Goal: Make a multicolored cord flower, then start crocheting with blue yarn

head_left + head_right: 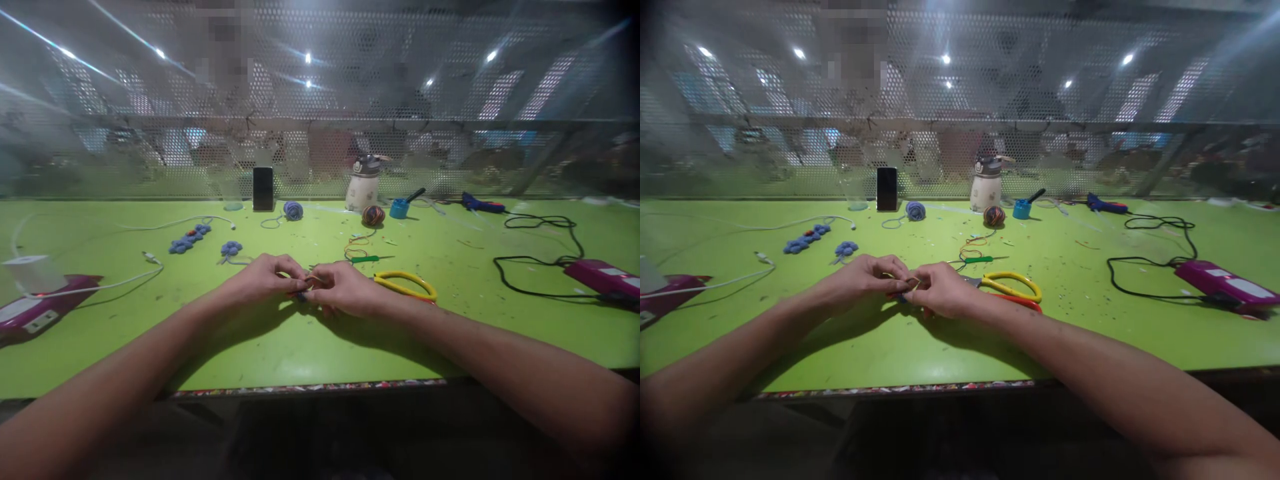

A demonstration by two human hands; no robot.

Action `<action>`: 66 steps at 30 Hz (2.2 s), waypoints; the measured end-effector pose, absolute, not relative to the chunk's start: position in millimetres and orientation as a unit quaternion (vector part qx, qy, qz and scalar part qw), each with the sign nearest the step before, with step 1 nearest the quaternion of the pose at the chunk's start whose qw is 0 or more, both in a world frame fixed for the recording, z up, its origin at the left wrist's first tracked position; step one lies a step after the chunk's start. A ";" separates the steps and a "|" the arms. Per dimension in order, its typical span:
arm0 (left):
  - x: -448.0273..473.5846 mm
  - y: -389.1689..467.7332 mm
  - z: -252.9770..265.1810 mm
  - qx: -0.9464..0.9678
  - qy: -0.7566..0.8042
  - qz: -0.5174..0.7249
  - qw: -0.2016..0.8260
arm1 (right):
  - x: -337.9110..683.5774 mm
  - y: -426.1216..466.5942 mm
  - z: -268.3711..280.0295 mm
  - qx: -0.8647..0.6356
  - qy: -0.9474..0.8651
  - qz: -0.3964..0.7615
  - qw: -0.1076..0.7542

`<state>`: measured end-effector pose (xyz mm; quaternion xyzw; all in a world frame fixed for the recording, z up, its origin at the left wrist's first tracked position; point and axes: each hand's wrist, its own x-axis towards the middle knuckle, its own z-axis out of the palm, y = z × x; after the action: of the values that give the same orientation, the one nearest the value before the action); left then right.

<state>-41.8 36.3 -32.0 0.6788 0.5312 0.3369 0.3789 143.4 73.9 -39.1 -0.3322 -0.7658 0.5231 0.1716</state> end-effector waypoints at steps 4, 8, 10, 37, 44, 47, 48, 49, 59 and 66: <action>-39.8 34.5 -31.9 0.694 0.531 0.302 0.381 | 147.0 76.3 -30.1 -0.353 -0.779 0.497 0.148; -39.3 35.5 -38.1 0.702 0.520 0.252 0.416 | 150.0 79.6 -23.4 -0.326 -0.840 0.400 0.168; -38.0 35.6 -40.7 0.706 0.517 0.251 0.413 | 149.7 80.5 -24.9 -0.303 -0.862 0.362 0.186; -38.5 36.1 -35.3 0.628 0.474 0.379 0.488 | 252.7 69.9 -8.9 -0.370 -0.929 0.004 -0.012; -39.8 32.4 -31.3 0.651 0.475 0.366 0.467 | 249.7 86.1 -13.6 -0.442 -0.890 0.073 -0.081; -41.1 35.2 -33.6 0.625 0.471 0.387 0.488 | 240.6 87.8 -12.6 -0.447 -0.887 0.061 -0.104; -41.4 36.4 -34.9 0.616 0.468 0.392 0.497 | 239.3 87.2 -11.4 -0.451 -0.886 0.039 -0.104; -41.7 37.4 -36.2 0.607 0.467 0.396 0.506 | 239.6 86.2 -9.8 -0.456 -0.884 0.013 -0.100; -39.2 40.5 -44.0 0.553 0.453 0.419 0.560 | 302.7 38.3 14.3 -0.466 -0.883 0.059 -0.007; -38.2 37.1 -40.1 0.554 0.437 0.410 0.579 | 267.5 6.3 28.1 -0.496 -0.855 0.143 -0.050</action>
<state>-38.2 37.1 -40.1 0.5537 0.4368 0.4096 0.5786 267.5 6.3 28.1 -0.4962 -0.8548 0.1435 -0.0503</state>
